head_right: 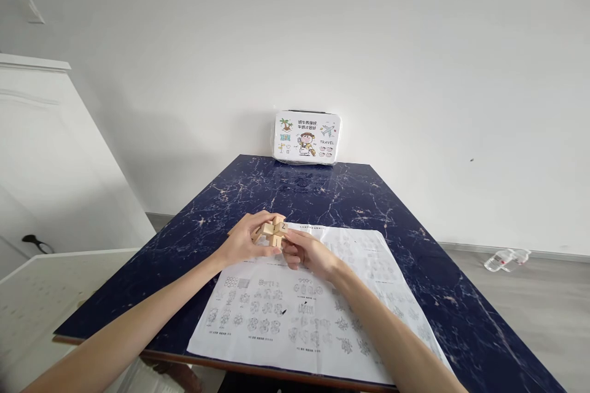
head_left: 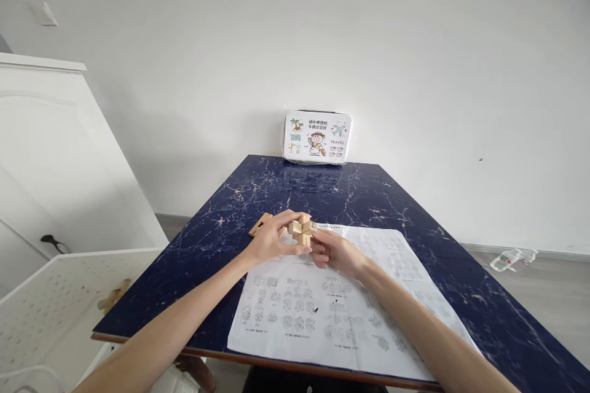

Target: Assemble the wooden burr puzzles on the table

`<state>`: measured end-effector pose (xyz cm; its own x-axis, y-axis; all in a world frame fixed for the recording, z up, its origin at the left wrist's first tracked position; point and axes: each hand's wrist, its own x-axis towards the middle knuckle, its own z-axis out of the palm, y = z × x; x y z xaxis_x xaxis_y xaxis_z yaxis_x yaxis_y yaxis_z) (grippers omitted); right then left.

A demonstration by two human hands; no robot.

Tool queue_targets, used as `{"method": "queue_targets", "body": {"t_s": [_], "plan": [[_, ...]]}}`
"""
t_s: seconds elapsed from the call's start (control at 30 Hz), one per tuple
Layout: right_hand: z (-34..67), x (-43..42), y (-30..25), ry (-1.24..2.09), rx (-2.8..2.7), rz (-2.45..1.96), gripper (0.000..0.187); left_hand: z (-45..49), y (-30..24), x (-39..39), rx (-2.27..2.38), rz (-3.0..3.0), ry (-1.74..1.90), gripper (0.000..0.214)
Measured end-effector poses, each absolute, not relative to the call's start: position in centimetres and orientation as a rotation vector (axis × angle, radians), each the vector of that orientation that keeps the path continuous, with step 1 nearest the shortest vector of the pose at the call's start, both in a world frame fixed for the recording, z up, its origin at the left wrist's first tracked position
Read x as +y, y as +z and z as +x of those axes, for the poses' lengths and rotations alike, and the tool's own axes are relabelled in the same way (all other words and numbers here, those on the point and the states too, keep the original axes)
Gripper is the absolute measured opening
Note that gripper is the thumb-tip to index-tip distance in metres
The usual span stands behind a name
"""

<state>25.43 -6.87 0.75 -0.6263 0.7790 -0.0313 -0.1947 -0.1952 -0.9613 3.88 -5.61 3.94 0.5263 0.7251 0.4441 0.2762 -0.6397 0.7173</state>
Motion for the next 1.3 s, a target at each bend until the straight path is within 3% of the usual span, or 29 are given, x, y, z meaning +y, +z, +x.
{"method": "queue_targets", "body": {"t_s": [0.2,0.53,0.93,1.1,1.3], "plan": [[25.5,-7.1,0.6,1.808,-1.473,-0.677,0.043,3.8,4.2,-6.0,0.85,2.228,1.015,0.055],[25.0,-7.2,0.7,1.327,-1.787,-0.778,0.052,3.7,4.3,-5.8,0.929,2.218,0.979,0.043],[24.7,-6.7,-0.8,0.683,-1.912,-0.995,0.023,3.8,3.9,-5.9,1.094,2.198,0.973,0.04],[24.6,-6.5,-1.0,0.631,-1.939,-1.028,0.015,4.2,4.0,-6.1,1.022,2.233,0.981,0.044],[24.9,-6.3,-1.2,0.579,-1.994,-0.997,0.018,4.3,4.0,-6.2,0.983,2.25,0.964,0.049]]}}
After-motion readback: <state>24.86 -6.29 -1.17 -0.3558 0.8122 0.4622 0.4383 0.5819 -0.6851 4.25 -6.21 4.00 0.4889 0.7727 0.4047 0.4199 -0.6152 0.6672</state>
